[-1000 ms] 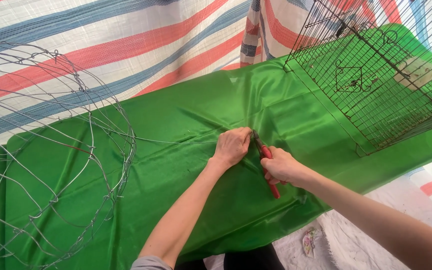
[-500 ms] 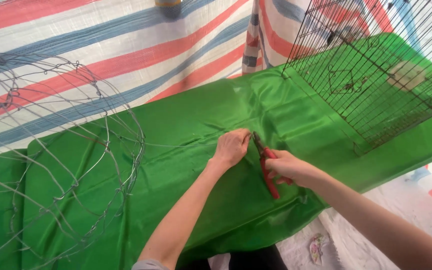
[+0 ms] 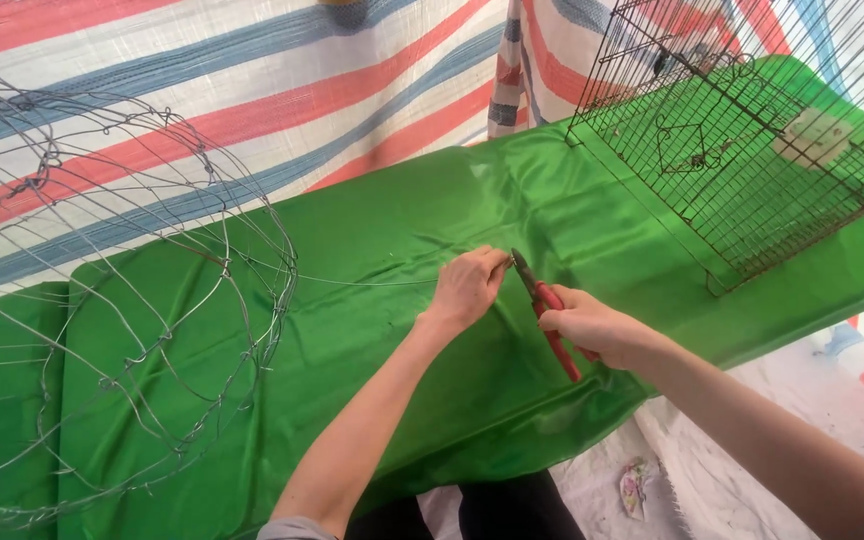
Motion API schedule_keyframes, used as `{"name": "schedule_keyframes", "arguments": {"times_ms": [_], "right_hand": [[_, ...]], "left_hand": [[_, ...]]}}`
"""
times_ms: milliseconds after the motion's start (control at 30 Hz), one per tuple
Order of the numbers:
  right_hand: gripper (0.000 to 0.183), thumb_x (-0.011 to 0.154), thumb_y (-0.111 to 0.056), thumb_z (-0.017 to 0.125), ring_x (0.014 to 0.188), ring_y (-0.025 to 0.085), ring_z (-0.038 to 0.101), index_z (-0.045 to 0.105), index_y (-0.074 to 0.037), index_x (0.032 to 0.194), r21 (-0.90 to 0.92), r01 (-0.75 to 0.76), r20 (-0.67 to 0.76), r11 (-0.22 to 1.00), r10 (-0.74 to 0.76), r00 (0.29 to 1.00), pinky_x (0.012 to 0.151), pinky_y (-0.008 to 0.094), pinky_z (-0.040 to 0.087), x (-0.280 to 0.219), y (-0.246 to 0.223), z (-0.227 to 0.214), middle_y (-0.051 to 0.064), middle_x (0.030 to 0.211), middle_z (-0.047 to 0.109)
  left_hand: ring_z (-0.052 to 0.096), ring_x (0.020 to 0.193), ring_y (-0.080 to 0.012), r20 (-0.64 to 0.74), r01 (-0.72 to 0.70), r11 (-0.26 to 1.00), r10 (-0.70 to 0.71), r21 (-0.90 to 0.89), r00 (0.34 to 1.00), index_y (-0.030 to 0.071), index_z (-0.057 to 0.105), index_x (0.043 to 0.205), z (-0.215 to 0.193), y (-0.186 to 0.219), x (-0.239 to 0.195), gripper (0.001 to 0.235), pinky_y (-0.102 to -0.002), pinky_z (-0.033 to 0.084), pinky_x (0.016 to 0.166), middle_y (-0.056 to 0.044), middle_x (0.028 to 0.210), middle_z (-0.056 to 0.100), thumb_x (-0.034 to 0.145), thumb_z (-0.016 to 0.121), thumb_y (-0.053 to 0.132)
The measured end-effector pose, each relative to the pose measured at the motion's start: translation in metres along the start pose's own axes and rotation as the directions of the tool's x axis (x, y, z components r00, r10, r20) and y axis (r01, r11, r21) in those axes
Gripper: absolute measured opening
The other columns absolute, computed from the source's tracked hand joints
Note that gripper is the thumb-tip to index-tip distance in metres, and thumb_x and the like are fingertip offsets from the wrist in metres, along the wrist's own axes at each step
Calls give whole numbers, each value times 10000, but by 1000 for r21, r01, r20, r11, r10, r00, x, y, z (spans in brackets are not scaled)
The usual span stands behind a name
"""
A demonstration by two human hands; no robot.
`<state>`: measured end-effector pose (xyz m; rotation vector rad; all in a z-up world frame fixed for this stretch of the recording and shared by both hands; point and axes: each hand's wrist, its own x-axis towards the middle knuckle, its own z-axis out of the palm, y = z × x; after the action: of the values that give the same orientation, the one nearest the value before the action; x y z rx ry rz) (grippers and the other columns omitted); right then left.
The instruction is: Cutting metal wire with pliers and using the pieces to assemble or reinforce a wire mesh cage.
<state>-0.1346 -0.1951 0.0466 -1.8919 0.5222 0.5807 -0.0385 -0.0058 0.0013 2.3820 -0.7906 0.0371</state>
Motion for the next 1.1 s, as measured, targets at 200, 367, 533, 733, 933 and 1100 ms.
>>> {"name": "schedule_keyframes", "arguments": {"times_ms": [200, 367, 533, 733, 933, 1100], "right_hand": [[585, 804, -97, 624, 874, 316, 551, 611, -96, 1389, 11, -78, 77, 997, 76, 994, 826, 547, 451, 7, 4, -3, 127, 937, 548], [655, 811, -81, 635, 1065, 380, 508, 544, -75, 1460, 30, -100, 134, 995, 95, 986, 992, 689, 344, 15, 9, -5, 156, 1041, 542], [669, 816, -85, 654, 1102, 363, 480, 515, -63, 1471, 46, -129, 179, 991, 119, 977, 1008, 713, 319, 7, -5, -3, 146, 1083, 520], [571, 795, -95, 679, 1145, 432, 533, 564, -20, 1349, 87, -141, 204, 986, 121, 972, 1006, 760, 345, 29, -2, 0, 247, 1206, 557], [520, 768, -64, 642, 1063, 374, 537, 592, -33, 1285, 7, -120, 164, 993, 118, 979, 951, 716, 383, 39, 7, 2, 178, 1129, 554], [407, 742, -60, 622, 964, 368, 597, 634, -25, 1148, 28, -112, 152, 993, 106, 983, 928, 756, 410, 43, 19, 9, 178, 1037, 611]], "left_hand": [[706, 883, -342, -21, -2, 1000, 2, 23, 1000, 226, 656, 1102, 17, -13, -2, 231, -513, 613, 760, -49, 915, 629, 1050, 450, 316], [714, 870, -310, -29, 7, 997, -5, 83, 1000, 238, 652, 1091, 27, -18, -1, 228, -490, 618, 756, -28, 895, 626, 1051, 443, 319], [714, 837, -324, -43, 7, 993, -2, 117, 999, 217, 649, 1058, 35, -23, -2, 233, -496, 617, 734, -44, 885, 625, 1050, 435, 310], [716, 831, -290, -58, -8, 988, 18, 155, 998, 228, 660, 1071, 36, -29, 3, 227, -458, 616, 720, -28, 855, 613, 1049, 448, 306], [717, 855, -303, -61, -35, 992, 42, 122, 997, 223, 657, 1054, 28, -27, 1, 213, -472, 611, 718, -41, 852, 618, 1046, 460, 305], [706, 904, -293, 3, 8, 998, -8, 57, 1000, 235, 647, 976, 28, -29, -5, 178, -452, 603, 770, -16, 873, 644, 995, 488, 312]]}}
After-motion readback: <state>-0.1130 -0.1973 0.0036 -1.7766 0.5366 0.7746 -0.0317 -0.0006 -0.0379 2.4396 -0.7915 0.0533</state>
